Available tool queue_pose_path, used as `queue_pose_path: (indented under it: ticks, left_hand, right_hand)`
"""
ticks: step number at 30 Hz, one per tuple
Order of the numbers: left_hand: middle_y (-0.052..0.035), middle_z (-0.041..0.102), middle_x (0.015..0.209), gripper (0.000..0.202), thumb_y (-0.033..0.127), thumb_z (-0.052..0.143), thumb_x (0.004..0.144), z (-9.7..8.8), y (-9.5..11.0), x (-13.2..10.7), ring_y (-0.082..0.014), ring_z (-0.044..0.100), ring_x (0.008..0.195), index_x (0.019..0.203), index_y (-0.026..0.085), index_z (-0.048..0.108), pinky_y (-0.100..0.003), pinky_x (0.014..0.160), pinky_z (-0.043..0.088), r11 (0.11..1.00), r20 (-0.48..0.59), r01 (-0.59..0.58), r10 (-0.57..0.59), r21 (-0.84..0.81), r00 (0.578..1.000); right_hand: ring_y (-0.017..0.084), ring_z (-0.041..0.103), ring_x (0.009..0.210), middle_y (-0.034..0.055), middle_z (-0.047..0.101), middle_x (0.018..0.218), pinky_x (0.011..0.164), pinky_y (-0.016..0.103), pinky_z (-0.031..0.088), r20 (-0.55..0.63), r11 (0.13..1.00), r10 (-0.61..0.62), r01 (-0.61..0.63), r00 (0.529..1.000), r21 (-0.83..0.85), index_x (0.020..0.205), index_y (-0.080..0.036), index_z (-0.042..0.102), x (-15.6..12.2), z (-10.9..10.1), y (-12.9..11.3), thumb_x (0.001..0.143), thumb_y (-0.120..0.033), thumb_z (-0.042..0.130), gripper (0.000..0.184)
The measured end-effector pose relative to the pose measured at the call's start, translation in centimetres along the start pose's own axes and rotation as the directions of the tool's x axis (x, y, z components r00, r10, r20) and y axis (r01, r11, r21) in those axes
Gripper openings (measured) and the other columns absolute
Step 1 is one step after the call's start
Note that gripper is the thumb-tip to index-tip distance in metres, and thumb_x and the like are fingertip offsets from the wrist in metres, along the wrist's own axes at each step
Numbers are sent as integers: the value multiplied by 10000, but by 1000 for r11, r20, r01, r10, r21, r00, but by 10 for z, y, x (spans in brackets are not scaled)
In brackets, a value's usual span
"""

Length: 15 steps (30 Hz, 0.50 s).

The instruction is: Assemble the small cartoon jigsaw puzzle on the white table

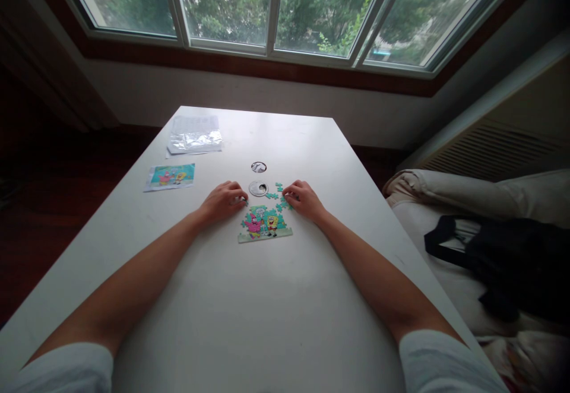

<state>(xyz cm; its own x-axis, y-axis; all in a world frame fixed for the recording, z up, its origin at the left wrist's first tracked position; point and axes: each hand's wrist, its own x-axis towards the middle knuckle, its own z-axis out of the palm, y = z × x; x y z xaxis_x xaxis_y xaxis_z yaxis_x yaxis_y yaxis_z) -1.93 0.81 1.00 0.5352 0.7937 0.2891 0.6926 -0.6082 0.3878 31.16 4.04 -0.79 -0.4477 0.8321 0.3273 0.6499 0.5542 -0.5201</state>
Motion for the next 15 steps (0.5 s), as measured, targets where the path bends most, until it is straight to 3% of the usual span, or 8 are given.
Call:
queue_pose_path:
  ticks: [5,15]
  left_hand:
    - [-56,669,1042,210,278,587,934,-1,-3,0,-201,595,934,1017,281,779,-334,863,489,997,10,-7,8,-83,1000]
    - [-77,638,1095,116,291,637,905,-4,-3,4,-230,563,1005,960,221,711,-373,942,468,996,85,-14,21,-85,996]
  right_hand:
    - [228,550,942,59,619,948,873,364,470,-4,1000,2,-1,1000,6,984,-259,774,0,0,0,911,-201,635,168]
    - [225,545,911,56,608,917,856,358,470,-24,999,-31,31,999,13,974,-258,772,1,4,6,893,-164,652,173]
